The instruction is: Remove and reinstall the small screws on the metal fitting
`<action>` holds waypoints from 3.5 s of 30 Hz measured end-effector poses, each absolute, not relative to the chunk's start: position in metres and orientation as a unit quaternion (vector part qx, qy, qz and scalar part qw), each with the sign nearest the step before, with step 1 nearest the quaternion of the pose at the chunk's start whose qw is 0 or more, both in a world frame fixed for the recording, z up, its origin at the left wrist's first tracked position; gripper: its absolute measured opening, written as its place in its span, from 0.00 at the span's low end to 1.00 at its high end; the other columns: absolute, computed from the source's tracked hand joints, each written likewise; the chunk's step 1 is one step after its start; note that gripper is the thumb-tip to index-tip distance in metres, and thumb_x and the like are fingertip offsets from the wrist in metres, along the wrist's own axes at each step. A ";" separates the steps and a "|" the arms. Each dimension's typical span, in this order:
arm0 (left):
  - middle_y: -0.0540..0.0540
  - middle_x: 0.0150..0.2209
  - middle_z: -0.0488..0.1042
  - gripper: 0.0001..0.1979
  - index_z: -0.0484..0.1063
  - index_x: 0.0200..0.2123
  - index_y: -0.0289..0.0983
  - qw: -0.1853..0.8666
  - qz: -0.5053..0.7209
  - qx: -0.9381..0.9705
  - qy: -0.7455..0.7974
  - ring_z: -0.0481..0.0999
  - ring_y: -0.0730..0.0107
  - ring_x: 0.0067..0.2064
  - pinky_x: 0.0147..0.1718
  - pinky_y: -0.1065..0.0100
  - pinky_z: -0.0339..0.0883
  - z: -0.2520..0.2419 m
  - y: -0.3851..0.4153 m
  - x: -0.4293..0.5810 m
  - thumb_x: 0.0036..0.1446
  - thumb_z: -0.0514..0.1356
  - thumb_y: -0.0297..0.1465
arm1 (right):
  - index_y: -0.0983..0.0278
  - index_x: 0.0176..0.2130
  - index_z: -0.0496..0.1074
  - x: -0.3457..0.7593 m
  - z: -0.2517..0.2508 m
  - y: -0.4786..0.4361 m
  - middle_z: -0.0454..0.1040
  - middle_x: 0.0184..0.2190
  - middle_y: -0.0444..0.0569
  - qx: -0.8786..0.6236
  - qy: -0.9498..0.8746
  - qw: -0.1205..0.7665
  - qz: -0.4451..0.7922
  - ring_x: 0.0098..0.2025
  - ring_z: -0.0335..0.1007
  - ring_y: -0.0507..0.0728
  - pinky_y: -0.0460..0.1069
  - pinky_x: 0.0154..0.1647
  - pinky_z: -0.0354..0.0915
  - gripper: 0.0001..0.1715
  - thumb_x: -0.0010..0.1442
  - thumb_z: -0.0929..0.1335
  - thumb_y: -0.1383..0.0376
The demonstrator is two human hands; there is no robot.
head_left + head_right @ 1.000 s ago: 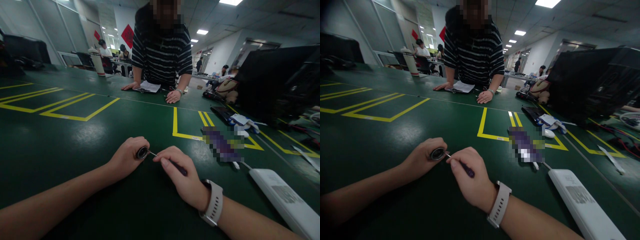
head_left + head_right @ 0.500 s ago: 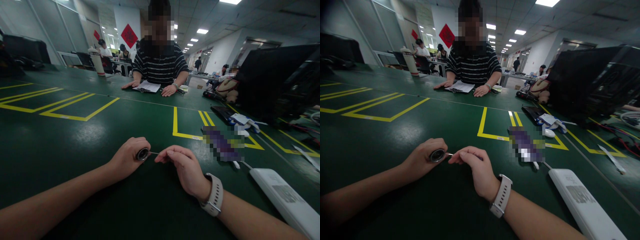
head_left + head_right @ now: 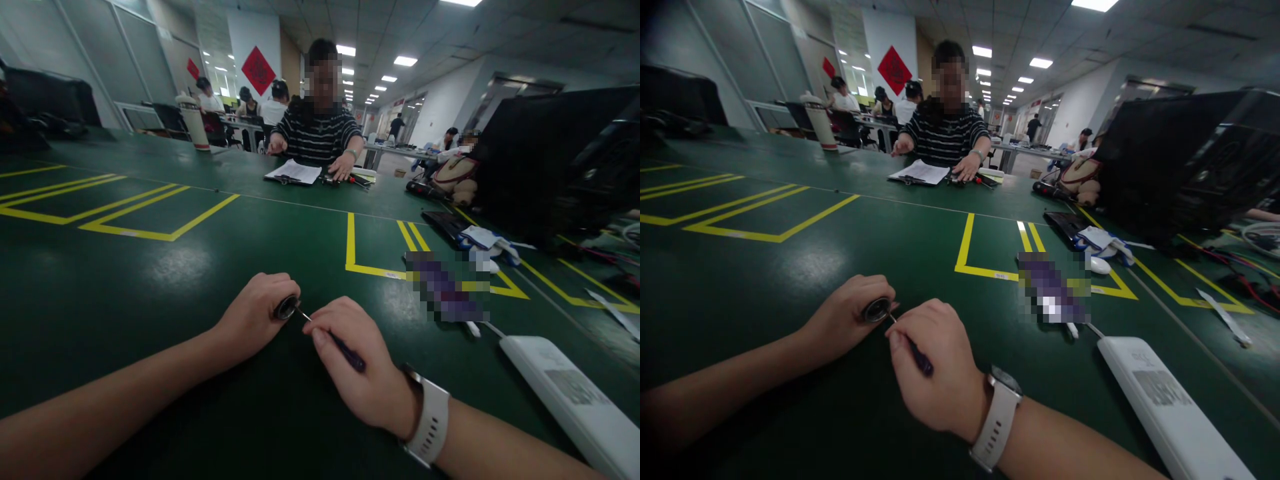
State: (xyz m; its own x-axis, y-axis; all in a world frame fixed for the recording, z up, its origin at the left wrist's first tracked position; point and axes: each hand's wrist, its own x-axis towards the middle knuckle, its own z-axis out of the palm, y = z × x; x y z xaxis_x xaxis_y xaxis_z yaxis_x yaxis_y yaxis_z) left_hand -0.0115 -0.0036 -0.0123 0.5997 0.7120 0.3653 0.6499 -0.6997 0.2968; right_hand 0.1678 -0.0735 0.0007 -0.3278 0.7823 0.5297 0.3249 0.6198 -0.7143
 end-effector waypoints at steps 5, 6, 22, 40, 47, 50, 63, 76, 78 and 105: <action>0.51 0.25 0.67 0.05 0.64 0.25 0.36 0.083 0.223 0.895 0.377 0.66 0.71 0.29 0.30 0.67 0.55 -0.008 -0.005 -0.012 0.49 0.54 0.21 | 0.65 0.31 0.75 0.174 -0.002 -0.064 0.75 0.30 0.49 -0.388 -0.684 0.482 0.386 0.35 0.69 0.55 0.52 0.39 0.62 0.12 0.58 0.62 0.68; 0.51 0.25 0.67 0.05 0.64 0.25 0.36 0.090 0.225 0.895 0.374 0.66 0.71 0.29 0.30 0.67 0.55 -0.008 -0.005 -0.012 0.50 0.54 0.22 | 0.64 0.30 0.75 0.175 -0.004 -0.061 0.75 0.30 0.48 -0.389 -0.658 0.487 0.423 0.34 0.69 0.55 0.53 0.39 0.62 0.13 0.58 0.62 0.67; 0.52 0.25 0.67 0.04 0.64 0.25 0.36 0.092 0.244 0.891 0.372 0.66 0.71 0.28 0.30 0.68 0.55 -0.010 -0.003 -0.011 0.50 0.55 0.23 | 0.62 0.32 0.75 0.174 0.000 -0.066 0.74 0.31 0.48 -0.399 -0.680 0.483 0.380 0.36 0.68 0.55 0.52 0.39 0.62 0.11 0.58 0.63 0.68; 0.52 0.25 0.67 0.05 0.63 0.24 0.36 0.103 0.244 0.887 0.377 0.65 0.72 0.28 0.29 0.68 0.56 -0.010 -0.002 -0.011 0.51 0.54 0.25 | 0.63 0.31 0.75 0.178 -0.010 -0.054 0.76 0.31 0.48 -0.352 -0.562 0.508 0.550 0.35 0.68 0.55 0.51 0.38 0.61 0.14 0.59 0.62 0.66; 0.52 0.25 0.67 0.05 0.64 0.25 0.36 0.074 0.229 0.892 0.384 0.66 0.71 0.28 0.30 0.68 0.55 -0.010 -0.003 -0.012 0.49 0.54 0.22 | 0.62 0.31 0.75 0.174 0.001 -0.064 0.74 0.30 0.47 -0.404 -0.669 0.468 0.413 0.34 0.68 0.55 0.52 0.38 0.61 0.11 0.58 0.63 0.67; 0.51 0.25 0.67 0.05 0.64 0.25 0.36 0.074 0.222 0.895 0.379 0.66 0.70 0.28 0.30 0.67 0.54 -0.010 -0.003 -0.012 0.49 0.53 0.22 | 0.63 0.30 0.76 0.175 -0.002 -0.059 0.75 0.29 0.47 -0.387 -0.625 0.478 0.480 0.34 0.68 0.55 0.51 0.38 0.61 0.13 0.58 0.63 0.66; 0.52 0.25 0.67 0.05 0.63 0.24 0.36 0.107 0.243 0.884 0.384 0.66 0.71 0.28 0.29 0.68 0.56 -0.009 -0.002 -0.011 0.51 0.54 0.25 | 0.63 0.30 0.75 0.178 -0.011 -0.051 0.76 0.30 0.48 -0.349 -0.533 0.510 0.577 0.34 0.69 0.54 0.51 0.37 0.61 0.14 0.59 0.61 0.66; 0.51 0.25 0.67 0.05 0.64 0.26 0.36 0.082 0.212 0.897 0.378 0.66 0.70 0.28 0.30 0.67 0.55 -0.010 -0.004 -0.012 0.49 0.53 0.21 | 0.64 0.31 0.76 0.178 -0.010 -0.051 0.76 0.31 0.49 -0.350 -0.546 0.490 0.582 0.35 0.69 0.55 0.51 0.39 0.61 0.14 0.59 0.62 0.66; 0.51 0.25 0.66 0.05 0.64 0.25 0.36 0.096 0.220 0.895 0.375 0.65 0.71 0.28 0.30 0.67 0.55 -0.009 -0.004 -0.011 0.50 0.53 0.22 | 0.65 0.30 0.76 0.178 -0.011 -0.049 0.77 0.30 0.49 -0.344 -0.511 0.499 0.610 0.34 0.69 0.54 0.51 0.38 0.61 0.13 0.57 0.62 0.66; 0.52 0.25 0.67 0.05 0.64 0.25 0.36 0.106 0.240 0.886 0.383 0.66 0.71 0.29 0.31 0.68 0.56 -0.009 -0.004 -0.011 0.50 0.54 0.23 | 0.65 0.28 0.75 0.177 -0.010 -0.048 0.76 0.29 0.50 -0.338 -0.500 0.498 0.623 0.33 0.69 0.54 0.51 0.36 0.61 0.14 0.57 0.62 0.67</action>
